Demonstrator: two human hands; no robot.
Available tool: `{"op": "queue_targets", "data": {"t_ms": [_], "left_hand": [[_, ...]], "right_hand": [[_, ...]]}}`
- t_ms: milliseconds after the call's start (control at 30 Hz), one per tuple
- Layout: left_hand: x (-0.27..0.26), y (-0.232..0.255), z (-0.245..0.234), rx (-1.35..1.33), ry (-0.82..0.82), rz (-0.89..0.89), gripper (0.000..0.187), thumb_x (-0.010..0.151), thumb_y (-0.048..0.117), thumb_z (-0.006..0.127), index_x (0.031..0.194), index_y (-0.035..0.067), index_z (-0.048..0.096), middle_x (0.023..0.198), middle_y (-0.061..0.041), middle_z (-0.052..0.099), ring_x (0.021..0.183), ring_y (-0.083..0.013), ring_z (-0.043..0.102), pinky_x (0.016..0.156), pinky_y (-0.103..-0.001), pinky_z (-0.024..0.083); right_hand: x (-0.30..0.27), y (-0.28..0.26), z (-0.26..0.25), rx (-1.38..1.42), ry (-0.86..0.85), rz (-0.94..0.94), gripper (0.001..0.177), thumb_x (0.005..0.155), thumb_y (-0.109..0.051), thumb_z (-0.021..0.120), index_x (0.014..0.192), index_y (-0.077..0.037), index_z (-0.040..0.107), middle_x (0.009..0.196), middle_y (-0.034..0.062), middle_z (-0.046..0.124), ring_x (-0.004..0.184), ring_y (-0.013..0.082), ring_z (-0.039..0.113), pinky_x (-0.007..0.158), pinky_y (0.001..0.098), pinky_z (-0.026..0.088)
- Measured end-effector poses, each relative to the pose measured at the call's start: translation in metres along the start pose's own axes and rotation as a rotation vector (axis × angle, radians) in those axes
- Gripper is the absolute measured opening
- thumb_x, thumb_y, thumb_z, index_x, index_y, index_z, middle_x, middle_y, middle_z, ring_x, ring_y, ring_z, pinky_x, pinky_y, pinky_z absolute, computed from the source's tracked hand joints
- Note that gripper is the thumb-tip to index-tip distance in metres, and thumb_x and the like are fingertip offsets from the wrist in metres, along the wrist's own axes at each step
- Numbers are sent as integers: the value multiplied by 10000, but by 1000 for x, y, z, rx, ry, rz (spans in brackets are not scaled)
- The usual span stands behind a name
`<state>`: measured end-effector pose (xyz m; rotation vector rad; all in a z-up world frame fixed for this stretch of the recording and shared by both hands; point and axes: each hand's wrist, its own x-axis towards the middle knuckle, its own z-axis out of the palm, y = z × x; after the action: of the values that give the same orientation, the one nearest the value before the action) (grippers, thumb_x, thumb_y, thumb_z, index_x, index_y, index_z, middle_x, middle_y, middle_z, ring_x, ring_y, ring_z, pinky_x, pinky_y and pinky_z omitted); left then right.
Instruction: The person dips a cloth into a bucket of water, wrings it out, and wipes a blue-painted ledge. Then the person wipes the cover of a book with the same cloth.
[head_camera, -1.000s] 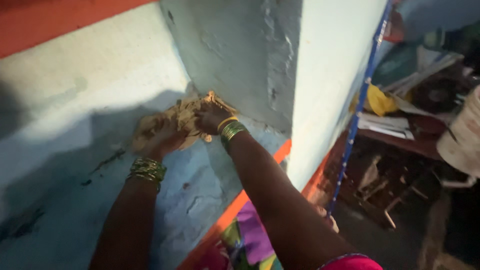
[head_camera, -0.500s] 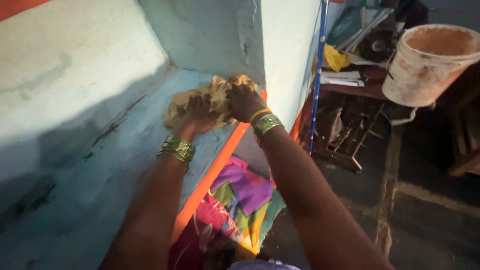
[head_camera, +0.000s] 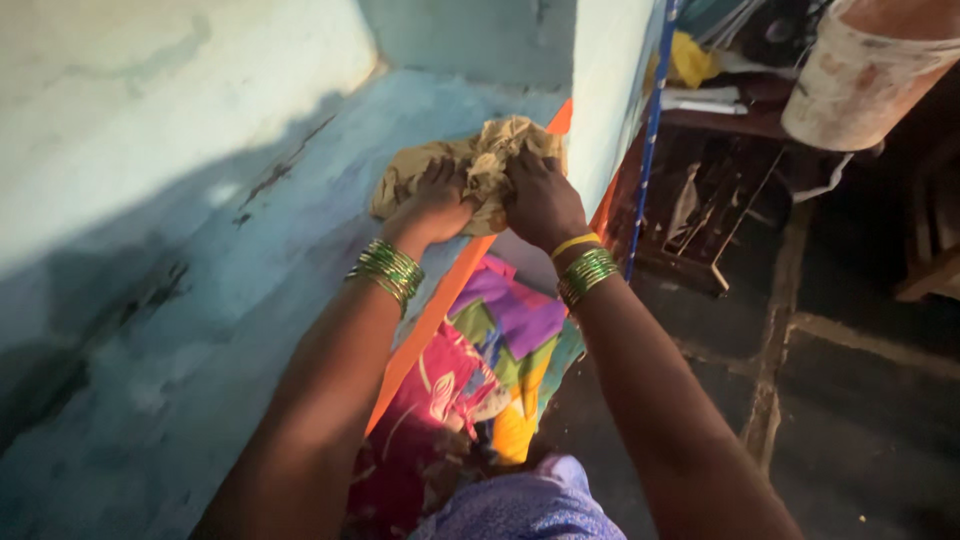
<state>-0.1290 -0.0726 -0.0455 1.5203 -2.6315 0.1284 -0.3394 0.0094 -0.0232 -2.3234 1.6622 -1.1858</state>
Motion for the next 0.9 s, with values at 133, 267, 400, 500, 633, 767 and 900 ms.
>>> {"op": "queue_targets", "data": {"t_ms": [133, 267, 400, 500, 633, 767, 900], "left_hand": [[-49, -2, -10, -112, -66, -132, 777, 987, 429, 465, 1593, 5, 227, 1664, -234, 164, 1554, -391, 112, 1258, -460, 125], [-103, 12, -37, -171, -117, -234, 773, 968, 457, 456, 1602, 86, 215, 1677, -182, 161, 1570, -357, 114, 1250, -499, 125], [-142, 18, -51, -177, -122, -258, 797, 949, 439, 473, 1621, 123, 183, 1678, -184, 144, 1558, -369, 103, 1231, -530, 129], [-164, 21, -56, -125, -14, -135, 796, 1002, 471, 488, 1632, 67, 218, 1678, -257, 166, 1578, -406, 117, 1287, -509, 142], [-209, 36, -76, -192, -150, -348, 833, 931, 590, 469, 1624, 206, 212, 1713, -128, 86, 1574, -360, 51, 1242, -588, 93], [-255, 50, -106, -192, -253, -467, 836, 900, 671, 440, 1616, 312, 202, 1733, -29, 22, 1599, -277, -7, 1216, -681, 13], [-291, 57, -121, -207, -234, -472, 903, 881, 667, 458, 1637, 321, 108, 1721, -43, 2, 1580, -284, -25, 1199, -684, 4]], "right_hand": [[-31, -34, 3, 43, 70, -76, 403, 850, -181, 674, 1240, -78, 661, 1361, 129, 594, 1253, 386, 535, 992, 479, 505], [-56, -64, 0, 61, 82, -140, 392, 877, -177, 684, 1253, -70, 658, 1356, 130, 599, 1268, 380, 536, 1006, 472, 507], [-78, -89, 0, 58, 92, -145, 385, 893, -186, 684, 1264, -86, 664, 1395, 126, 587, 1310, 376, 513, 1052, 464, 484], [-95, -99, 1, 57, 79, -144, 463, 895, -227, 679, 1330, -81, 620, 1475, 163, 530, 1379, 390, 466, 1089, 473, 447], [-120, -113, 7, 75, 49, -146, 621, 928, -332, 682, 1465, -64, 525, 1563, 236, 415, 1444, 481, 346, 1160, 538, 352], [-143, -129, 19, 97, 33, -163, 688, 967, -430, 647, 1524, -70, 464, 1621, 259, 337, 1477, 527, 286, 1204, 595, 282], [-166, -146, 26, 114, 40, -188, 767, 963, -498, 643, 1551, -63, 410, 1634, 273, 283, 1506, 544, 230, 1198, 633, 247]]}}
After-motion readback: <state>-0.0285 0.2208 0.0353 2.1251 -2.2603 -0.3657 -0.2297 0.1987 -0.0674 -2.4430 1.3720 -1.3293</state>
